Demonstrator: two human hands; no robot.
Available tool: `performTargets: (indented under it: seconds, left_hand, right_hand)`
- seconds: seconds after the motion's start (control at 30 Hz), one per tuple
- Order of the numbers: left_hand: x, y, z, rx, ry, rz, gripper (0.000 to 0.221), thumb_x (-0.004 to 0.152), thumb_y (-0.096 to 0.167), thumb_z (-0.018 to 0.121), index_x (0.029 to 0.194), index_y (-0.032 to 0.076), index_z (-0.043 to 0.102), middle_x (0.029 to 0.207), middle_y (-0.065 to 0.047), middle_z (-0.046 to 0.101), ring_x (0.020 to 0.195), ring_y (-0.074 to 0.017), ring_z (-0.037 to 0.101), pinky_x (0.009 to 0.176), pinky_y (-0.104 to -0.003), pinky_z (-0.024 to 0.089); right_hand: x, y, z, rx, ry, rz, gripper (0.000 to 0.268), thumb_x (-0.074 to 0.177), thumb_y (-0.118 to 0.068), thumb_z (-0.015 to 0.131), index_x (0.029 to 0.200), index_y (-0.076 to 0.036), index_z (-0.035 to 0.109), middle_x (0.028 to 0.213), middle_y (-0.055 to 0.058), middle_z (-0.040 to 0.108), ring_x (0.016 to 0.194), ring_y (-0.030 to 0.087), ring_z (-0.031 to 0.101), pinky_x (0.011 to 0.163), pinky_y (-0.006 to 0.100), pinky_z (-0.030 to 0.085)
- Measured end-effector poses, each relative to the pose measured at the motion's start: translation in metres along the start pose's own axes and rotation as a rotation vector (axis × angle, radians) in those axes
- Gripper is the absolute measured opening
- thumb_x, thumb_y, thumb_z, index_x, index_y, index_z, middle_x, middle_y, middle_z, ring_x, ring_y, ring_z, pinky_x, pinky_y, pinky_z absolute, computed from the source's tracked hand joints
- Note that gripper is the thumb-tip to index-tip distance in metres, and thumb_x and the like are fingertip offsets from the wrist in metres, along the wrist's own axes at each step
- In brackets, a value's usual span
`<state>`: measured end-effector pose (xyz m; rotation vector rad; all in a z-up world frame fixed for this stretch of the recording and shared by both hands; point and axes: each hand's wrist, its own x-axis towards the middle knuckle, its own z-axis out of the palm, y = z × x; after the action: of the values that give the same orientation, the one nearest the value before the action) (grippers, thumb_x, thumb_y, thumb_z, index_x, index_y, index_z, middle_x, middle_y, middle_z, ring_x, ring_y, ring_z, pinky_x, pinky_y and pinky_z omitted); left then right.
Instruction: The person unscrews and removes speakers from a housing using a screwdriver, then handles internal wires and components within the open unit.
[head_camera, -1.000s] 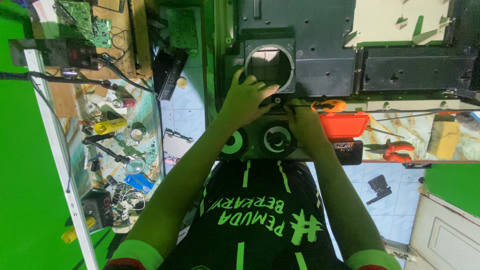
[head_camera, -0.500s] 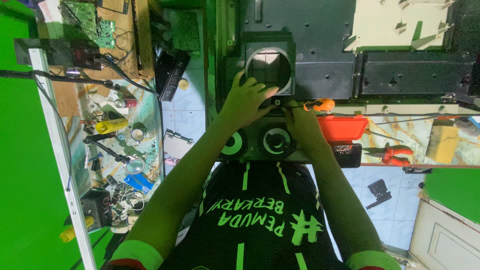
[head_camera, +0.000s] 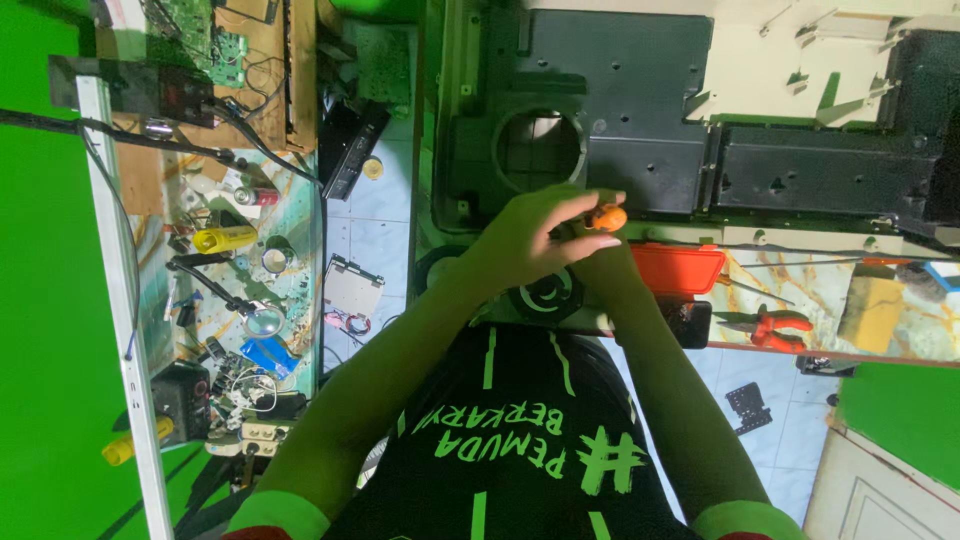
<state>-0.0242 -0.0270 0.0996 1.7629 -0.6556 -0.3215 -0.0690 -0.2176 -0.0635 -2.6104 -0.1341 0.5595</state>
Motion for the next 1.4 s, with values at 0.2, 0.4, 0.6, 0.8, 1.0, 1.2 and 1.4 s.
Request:
performTargets:
  seconds: [0.2,0.4,0.6,0.8,1.0,1.2,1.4]
  left_hand:
    - [0.004,0.004,0.008,0.096,0.011,-0.012,0.041,0.093,0.029,0.077,0.127,0.007,0.070,0.105,-0.012,0.077,0.086,-0.0237,0.077,0.078,-0.031,0.059]
    - [-0.006,-0.007,0.013,0.077,0.087,0.038,0.035,0.098,0.026,0.071,0.128,0.008,0.068,0.108,-0.014,0.076,0.092,-0.0272,0.076,0.080,-0.034,0.059]
    - [-0.007,-0.009,0.015,0.162,-0.070,-0.088,0.030,0.098,0.024,0.068,0.123,0.007,0.068,0.101,-0.014,0.072,0.090,-0.0318,0.072,0.079,-0.040,0.055]
    - [-0.009,-0.003,0.007,0.101,0.029,0.151,0.028,0.100,0.022,0.071,0.122,0.006,0.064,0.120,-0.013,0.069,0.109,-0.0323,0.069,0.091,-0.038,0.057]
    - [-0.012,-0.001,0.012,0.016,0.068,-0.044,0.032,0.093,0.022,0.078,0.120,0.007,0.069,0.112,-0.012,0.073,0.102,-0.0271,0.075,0.089,-0.036,0.059]
    - [-0.015,-0.008,0.013,-0.056,0.049,-0.076,0.034,0.094,0.019,0.071,0.126,0.009,0.067,0.116,-0.014,0.069,0.099,-0.0287,0.072,0.083,-0.034,0.062]
    - [-0.007,-0.012,0.010,0.193,0.125,0.219,0.036,0.093,0.014,0.072,0.126,0.006,0.066,0.116,-0.015,0.069,0.105,-0.0347,0.067,0.092,-0.042,0.055]
  right_hand:
    - [-0.014,-0.006,-0.015,0.023,-0.051,-0.021,0.028,0.101,-0.016,0.061,0.126,-0.005,0.065,0.110,0.017,0.073,0.097,0.031,0.071,0.084,0.039,0.056]
    - [-0.066,-0.040,-0.117,0.401,0.404,-0.199,0.034,0.100,-0.007,0.059,0.133,-0.004,0.066,0.117,0.017,0.073,0.102,0.029,0.073,0.088,0.035,0.057]
    - [-0.104,-0.097,-0.186,0.449,0.454,-0.347,0.030,0.104,-0.008,0.061,0.134,-0.004,0.064,0.127,0.017,0.072,0.103,0.027,0.071,0.090,0.035,0.056]
    - [-0.095,-0.104,-0.185,0.409,0.387,-0.249,0.018,0.100,-0.011,0.070,0.115,0.000,0.072,0.096,0.015,0.071,0.071,0.026,0.068,0.065,0.032,0.053]
    - [-0.098,-0.098,-0.177,0.410,0.418,-0.368,0.015,0.101,-0.013,0.069,0.112,-0.002,0.071,0.100,0.013,0.073,0.080,0.022,0.072,0.068,0.030,0.055]
    - [-0.093,-0.100,-0.176,0.374,0.436,-0.339,0.019,0.096,-0.015,0.075,0.103,-0.001,0.066,0.093,0.011,0.068,0.081,0.021,0.067,0.065,0.030,0.053]
    - [-0.088,-0.113,-0.181,0.473,0.429,-0.110,0.020,0.093,-0.014,0.080,0.098,-0.001,0.065,0.094,0.009,0.072,0.079,0.023,0.071,0.065,0.033,0.056]
